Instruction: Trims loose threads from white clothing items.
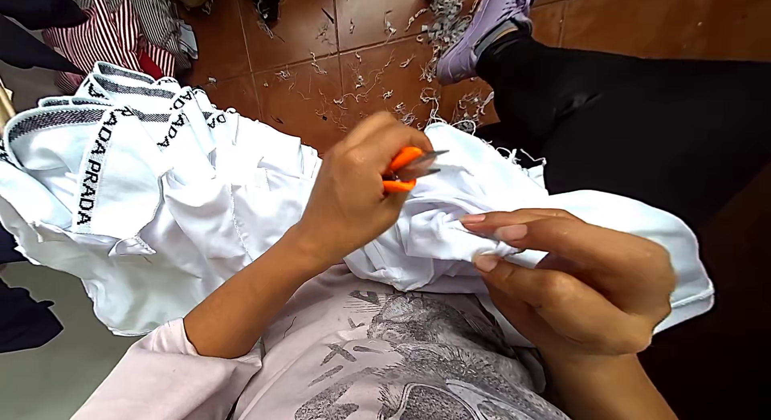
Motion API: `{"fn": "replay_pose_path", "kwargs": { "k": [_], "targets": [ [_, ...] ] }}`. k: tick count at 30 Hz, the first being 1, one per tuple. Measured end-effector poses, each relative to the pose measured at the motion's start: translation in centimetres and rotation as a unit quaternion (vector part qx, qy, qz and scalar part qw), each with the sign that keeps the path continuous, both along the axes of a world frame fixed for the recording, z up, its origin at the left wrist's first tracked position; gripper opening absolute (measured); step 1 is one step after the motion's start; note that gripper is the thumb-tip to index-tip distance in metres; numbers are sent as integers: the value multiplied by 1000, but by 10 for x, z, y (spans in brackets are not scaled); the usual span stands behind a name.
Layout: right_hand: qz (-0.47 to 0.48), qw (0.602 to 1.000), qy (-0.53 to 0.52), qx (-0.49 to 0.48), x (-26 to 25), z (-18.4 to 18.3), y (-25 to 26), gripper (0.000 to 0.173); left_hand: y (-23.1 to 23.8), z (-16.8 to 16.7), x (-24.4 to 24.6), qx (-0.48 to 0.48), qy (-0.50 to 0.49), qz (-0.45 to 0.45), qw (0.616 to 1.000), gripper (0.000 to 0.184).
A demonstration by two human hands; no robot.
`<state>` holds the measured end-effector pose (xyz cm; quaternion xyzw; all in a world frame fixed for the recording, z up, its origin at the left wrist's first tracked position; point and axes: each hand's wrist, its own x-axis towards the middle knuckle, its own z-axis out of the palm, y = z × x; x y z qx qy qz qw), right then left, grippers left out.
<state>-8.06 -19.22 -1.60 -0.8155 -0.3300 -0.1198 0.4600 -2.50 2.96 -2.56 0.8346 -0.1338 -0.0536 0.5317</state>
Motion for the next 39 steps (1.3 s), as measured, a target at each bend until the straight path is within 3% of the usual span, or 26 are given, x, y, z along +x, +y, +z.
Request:
{"fn": "replay_pose_path", "kwargs": {
  "k": [3,6,11,17,28,32,39],
  "targets": [
    [-5,1000,-21,-8,0,3,-1,15,15,3,-1,18,29,-64,997,43],
    [-22,1000,13,-3,-3,7,-2,10,26,12,-13,-7,14,-156,988,46],
    [-24,999,24,-12,-9,14,-2,9,25,17,-31,50,-62,-166,983,40],
    [-19,999,19,-27,-12,18,0,10,18,18,-31,41,-71,-175,981,38],
    [-4,999,1,-49,-10,20,-1,12,13,19,-27,-11,-37,-214,976,30],
    [-5,998,-17,-61,-7,19,-2,12,16,14,-24,-41,-2,-157,987,30],
    [-6,998,-24,-62,-6,18,-2,16,20,22,-29,44,-65,-185,980,35]
  ]
}}
